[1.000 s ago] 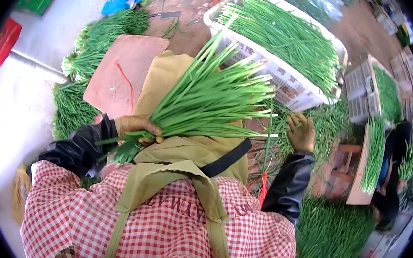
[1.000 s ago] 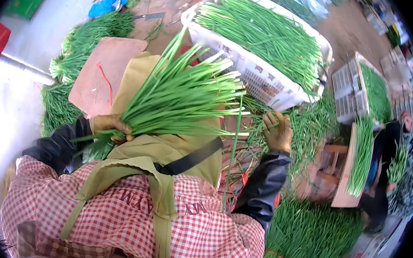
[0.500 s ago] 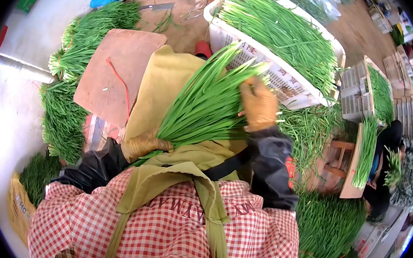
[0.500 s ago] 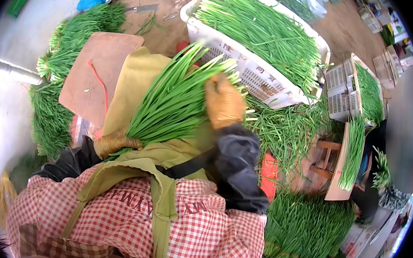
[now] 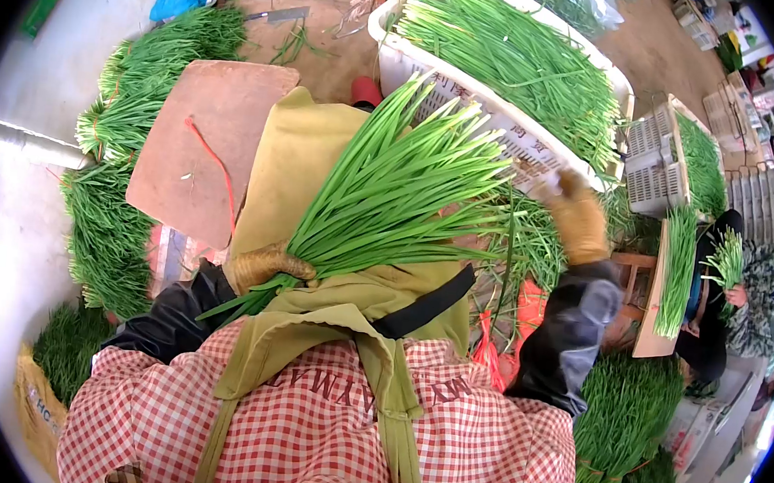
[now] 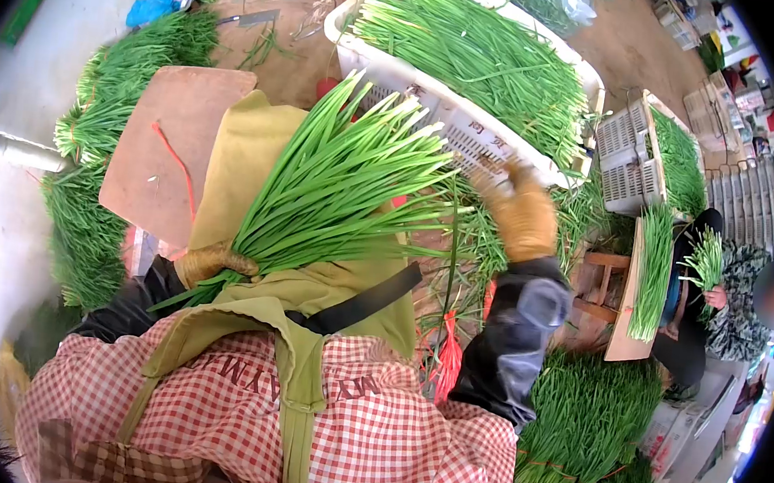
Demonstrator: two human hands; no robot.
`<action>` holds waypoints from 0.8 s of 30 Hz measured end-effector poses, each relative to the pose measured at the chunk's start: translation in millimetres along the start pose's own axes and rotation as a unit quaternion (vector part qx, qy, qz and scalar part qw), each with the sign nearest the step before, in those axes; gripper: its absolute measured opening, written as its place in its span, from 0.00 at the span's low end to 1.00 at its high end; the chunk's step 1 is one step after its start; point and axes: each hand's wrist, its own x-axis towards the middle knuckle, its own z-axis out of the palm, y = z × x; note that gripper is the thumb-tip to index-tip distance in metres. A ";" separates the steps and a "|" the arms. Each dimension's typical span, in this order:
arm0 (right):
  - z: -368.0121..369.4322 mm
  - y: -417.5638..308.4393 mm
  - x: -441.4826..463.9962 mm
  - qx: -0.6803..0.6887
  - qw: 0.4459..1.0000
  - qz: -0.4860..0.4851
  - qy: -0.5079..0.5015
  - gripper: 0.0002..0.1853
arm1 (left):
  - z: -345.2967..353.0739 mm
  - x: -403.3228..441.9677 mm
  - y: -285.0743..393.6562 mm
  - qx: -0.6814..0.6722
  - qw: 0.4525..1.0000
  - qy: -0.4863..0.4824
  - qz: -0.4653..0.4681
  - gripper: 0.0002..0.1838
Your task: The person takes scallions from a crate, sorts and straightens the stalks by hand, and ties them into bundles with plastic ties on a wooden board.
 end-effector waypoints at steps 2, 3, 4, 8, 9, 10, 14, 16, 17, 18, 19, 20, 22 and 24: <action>31.0 8.2 -20.2 -0.150 0.981 -0.066 -0.102 0.21 | 1.4 -1.1 -3.4 -0.016 1.000 0.002 -0.024 0.23; 43.6 25.5 -20.2 -0.151 0.981 -0.066 -0.103 0.21 | -2.3 0.8 -5.7 0.003 1.000 -0.008 -0.027 0.22; 54.5 46.6 -16.4 -0.168 0.982 -0.001 -0.082 0.19 | -4.5 2.2 -6.6 0.022 0.999 -0.016 -0.028 0.22; 14.7 102.5 16.9 -0.386 0.909 0.144 -0.058 0.13 | 1.1 -3.5 -9.8 0.001 1.000 -0.001 -0.018 0.20; -0.4 88.6 17.6 -0.466 0.862 0.185 -0.078 0.13 | 4.1 -5.3 -7.5 0.004 1.000 0.004 -0.004 0.19; -9.1 73.2 17.8 -0.432 0.895 0.110 -0.020 0.13 | 6.1 -5.9 -6.3 0.006 1.000 0.008 0.009 0.18; 5.1 -40.0 10.2 -0.212 0.960 -0.162 0.086 0.15 | 0.9 -6.5 -9.3 0.034 0.999 0.000 -0.017 0.18; 42.1 -74.4 6.9 -0.183 0.942 -0.266 0.095 0.15 | -0.2 -5.2 -11.6 0.042 0.999 0.012 -0.001 0.17; 60.6 -86.3 7.2 -0.219 0.930 -0.282 0.083 0.15 | 2.9 -5.7 -9.3 0.044 0.999 0.013 -0.003 0.17; 80.4 -89.8 12.4 -0.202 0.940 -0.272 0.049 0.14 | 7.9 -6.6 -6.6 0.044 0.999 0.011 0.027 0.16; 95.0 -89.2 19.4 -0.183 0.948 -0.260 0.014 0.13 | 10.1 -7.9 -5.6 0.045 0.997 0.009 0.055 0.15; 97.2 -86.6 25.6 -0.025 0.973 -0.226 -0.038 0.09 | 7.9 -8.3 -6.9 0.047 0.998 0.011 0.049 0.15; 67.7 -76.0 30.0 0.332 0.925 -0.162 -0.083 0.10 | 3.9 -8.8 -11.9 0.063 0.997 0.023 0.030 0.15; 28.8 -55.2 15.8 0.547 0.829 -0.116 -0.002 0.13 | 9.9 -14.3 -5.3 0.075 0.996 0.035 0.012 0.15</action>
